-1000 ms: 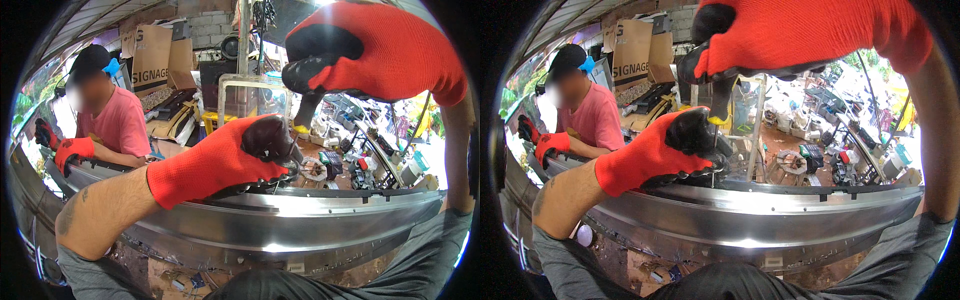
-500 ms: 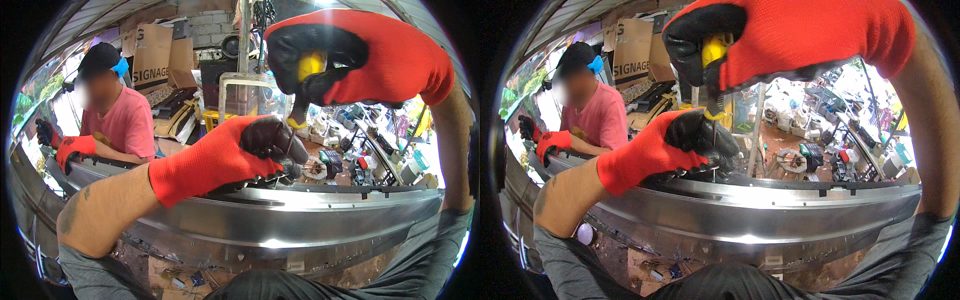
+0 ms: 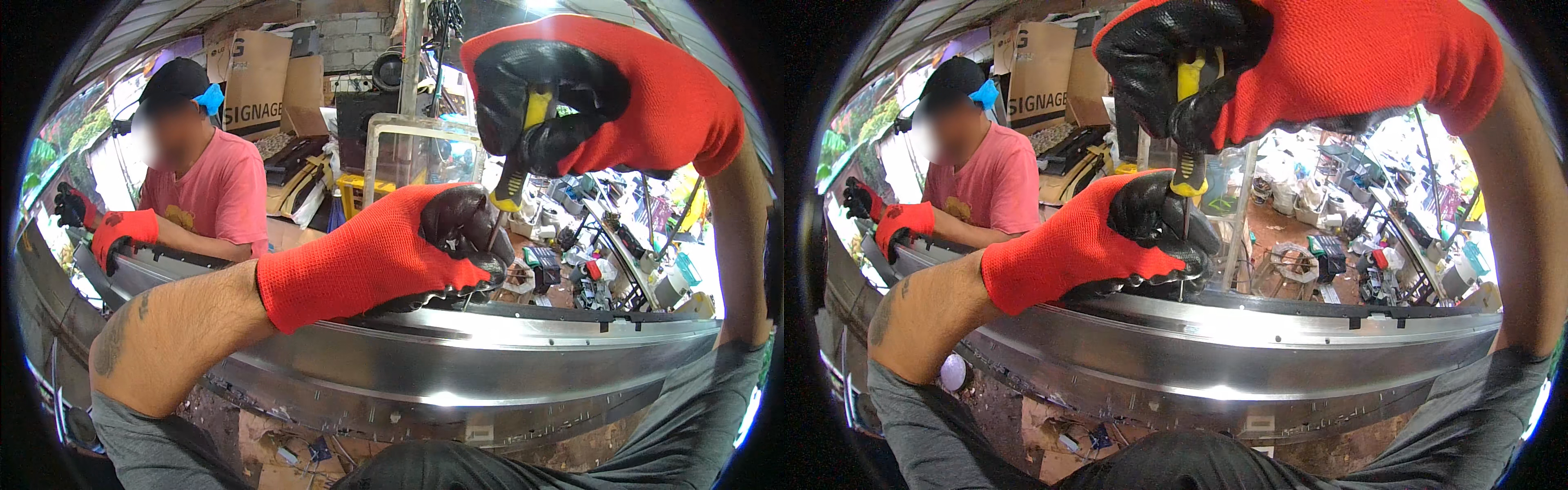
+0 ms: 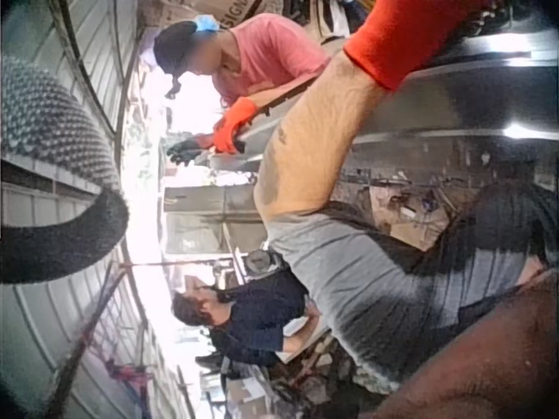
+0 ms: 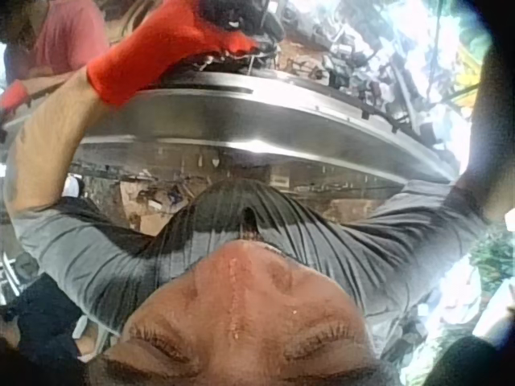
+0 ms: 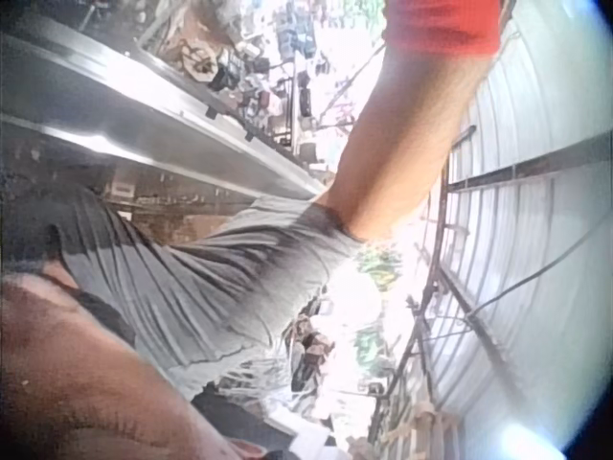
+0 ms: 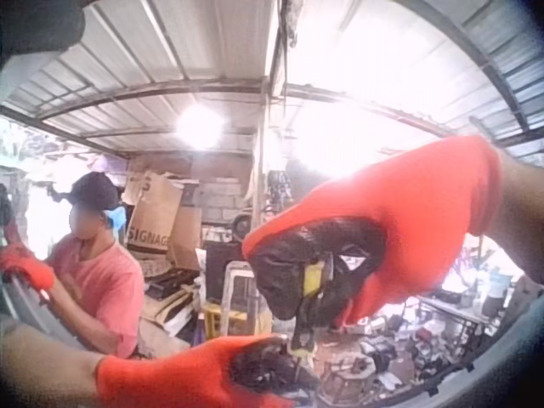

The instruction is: The person disassembles a large flat-screen television in a cluttered workshop. They use a screwdriver to remove screws from the back panel and then detach the screen assembly from the metal frame with the help of another person.

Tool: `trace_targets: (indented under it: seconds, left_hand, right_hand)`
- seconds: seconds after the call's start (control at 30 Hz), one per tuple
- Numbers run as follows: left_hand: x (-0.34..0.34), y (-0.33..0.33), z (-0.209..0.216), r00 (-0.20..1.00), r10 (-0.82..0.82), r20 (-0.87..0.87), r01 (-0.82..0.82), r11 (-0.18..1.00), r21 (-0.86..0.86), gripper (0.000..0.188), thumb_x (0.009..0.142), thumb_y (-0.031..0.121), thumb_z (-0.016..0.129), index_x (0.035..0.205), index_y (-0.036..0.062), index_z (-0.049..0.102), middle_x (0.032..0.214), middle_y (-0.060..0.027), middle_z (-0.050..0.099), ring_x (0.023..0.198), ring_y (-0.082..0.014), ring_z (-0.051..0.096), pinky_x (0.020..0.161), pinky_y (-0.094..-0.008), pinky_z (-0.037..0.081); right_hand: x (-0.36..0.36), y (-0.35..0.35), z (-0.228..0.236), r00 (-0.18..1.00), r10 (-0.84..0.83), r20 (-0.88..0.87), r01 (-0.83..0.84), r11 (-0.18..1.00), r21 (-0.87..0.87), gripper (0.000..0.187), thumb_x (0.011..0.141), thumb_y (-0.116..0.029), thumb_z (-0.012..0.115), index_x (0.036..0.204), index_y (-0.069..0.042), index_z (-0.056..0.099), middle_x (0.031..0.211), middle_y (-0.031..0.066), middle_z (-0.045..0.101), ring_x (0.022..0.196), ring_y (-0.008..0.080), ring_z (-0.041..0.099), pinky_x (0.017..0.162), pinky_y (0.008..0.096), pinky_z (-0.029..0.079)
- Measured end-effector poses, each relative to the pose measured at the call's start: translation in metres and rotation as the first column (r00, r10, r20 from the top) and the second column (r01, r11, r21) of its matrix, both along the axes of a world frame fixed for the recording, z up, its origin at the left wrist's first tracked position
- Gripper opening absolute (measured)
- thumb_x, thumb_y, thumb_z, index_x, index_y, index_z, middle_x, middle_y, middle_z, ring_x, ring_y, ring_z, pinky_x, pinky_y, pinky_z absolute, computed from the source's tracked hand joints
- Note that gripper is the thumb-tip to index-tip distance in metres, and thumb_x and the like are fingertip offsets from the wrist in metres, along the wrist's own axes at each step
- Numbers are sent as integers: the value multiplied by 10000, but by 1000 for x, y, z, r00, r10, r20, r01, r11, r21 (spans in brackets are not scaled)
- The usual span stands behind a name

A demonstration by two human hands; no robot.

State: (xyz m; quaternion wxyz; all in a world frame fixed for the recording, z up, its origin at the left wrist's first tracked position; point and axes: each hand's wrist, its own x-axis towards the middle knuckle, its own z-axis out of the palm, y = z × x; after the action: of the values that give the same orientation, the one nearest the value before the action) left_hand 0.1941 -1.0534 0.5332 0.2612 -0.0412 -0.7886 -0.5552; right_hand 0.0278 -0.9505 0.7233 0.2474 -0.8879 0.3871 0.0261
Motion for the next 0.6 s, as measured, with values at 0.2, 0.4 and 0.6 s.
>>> trace_targets:
  seconds: [0.2,0.4,0.6]
  left_hand:
    - [0,-1,2,999,32,-26,-35,987,-156,390,748,59,841,1090,35,654,983,-22,702,924,-82,623,864,-267,497]
    - [10,14,11,998,46,30,-41,985,-165,206,827,5,740,977,31,602,932,-2,648,869,-76,575,797,-254,484]
    - [3,6,6,997,77,-15,-79,976,-203,290,773,87,806,1016,52,650,908,-7,682,831,-75,610,776,-251,495]
  right_hand:
    - [0,21,-9,993,-109,47,117,960,-254,472,795,-70,727,1218,7,532,1013,70,644,869,129,580,740,275,492]
    - [4,17,-15,984,83,-158,-157,823,-545,295,702,-28,716,975,-23,603,930,75,600,858,176,576,790,315,485]
    - [2,13,-10,986,112,-121,-154,883,-443,252,747,-49,701,984,-30,620,906,71,605,825,209,588,769,336,484]
